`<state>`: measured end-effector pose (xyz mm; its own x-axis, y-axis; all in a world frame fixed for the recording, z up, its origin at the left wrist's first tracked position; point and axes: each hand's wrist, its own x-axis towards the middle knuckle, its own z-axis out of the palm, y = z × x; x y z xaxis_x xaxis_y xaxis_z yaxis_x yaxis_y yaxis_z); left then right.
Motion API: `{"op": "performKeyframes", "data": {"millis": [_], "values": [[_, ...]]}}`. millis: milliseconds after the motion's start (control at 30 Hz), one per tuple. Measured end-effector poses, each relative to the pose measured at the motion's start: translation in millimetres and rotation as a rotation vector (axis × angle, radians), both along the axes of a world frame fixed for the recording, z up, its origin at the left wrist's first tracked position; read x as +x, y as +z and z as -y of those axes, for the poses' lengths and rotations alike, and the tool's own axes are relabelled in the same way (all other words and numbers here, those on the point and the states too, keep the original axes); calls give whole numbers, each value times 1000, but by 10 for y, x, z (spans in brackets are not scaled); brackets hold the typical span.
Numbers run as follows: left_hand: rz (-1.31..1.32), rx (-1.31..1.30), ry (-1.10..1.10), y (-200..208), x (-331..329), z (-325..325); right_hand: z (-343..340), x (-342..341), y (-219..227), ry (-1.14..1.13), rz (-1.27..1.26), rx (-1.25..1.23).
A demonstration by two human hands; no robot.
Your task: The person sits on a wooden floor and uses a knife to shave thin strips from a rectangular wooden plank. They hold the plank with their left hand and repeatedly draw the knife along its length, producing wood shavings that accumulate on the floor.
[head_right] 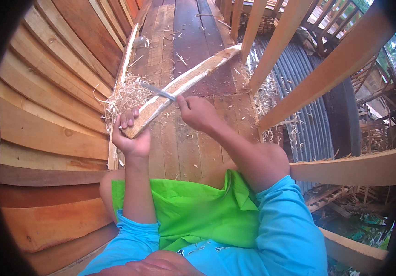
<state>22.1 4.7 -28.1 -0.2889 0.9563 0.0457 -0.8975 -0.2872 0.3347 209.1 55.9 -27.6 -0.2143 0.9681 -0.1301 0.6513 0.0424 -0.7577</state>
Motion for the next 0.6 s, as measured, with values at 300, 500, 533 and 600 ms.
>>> {"op": "performKeyframes", "data": {"millis": [300, 500, 533, 600], "values": [[38, -100, 49, -132, 27, 39, 71, -292, -18, -129, 259, 165], [-13, -118, 61, -162, 42, 54, -445, 139, -190, -208, 312, -27], [-77, -74, 53, -93, 101, 101, -580, 448, -108, -279, 295, -66], [-194, 21, 4, 0, 341, 92, -895, 1151, -497, -420, 275, -58]]}}
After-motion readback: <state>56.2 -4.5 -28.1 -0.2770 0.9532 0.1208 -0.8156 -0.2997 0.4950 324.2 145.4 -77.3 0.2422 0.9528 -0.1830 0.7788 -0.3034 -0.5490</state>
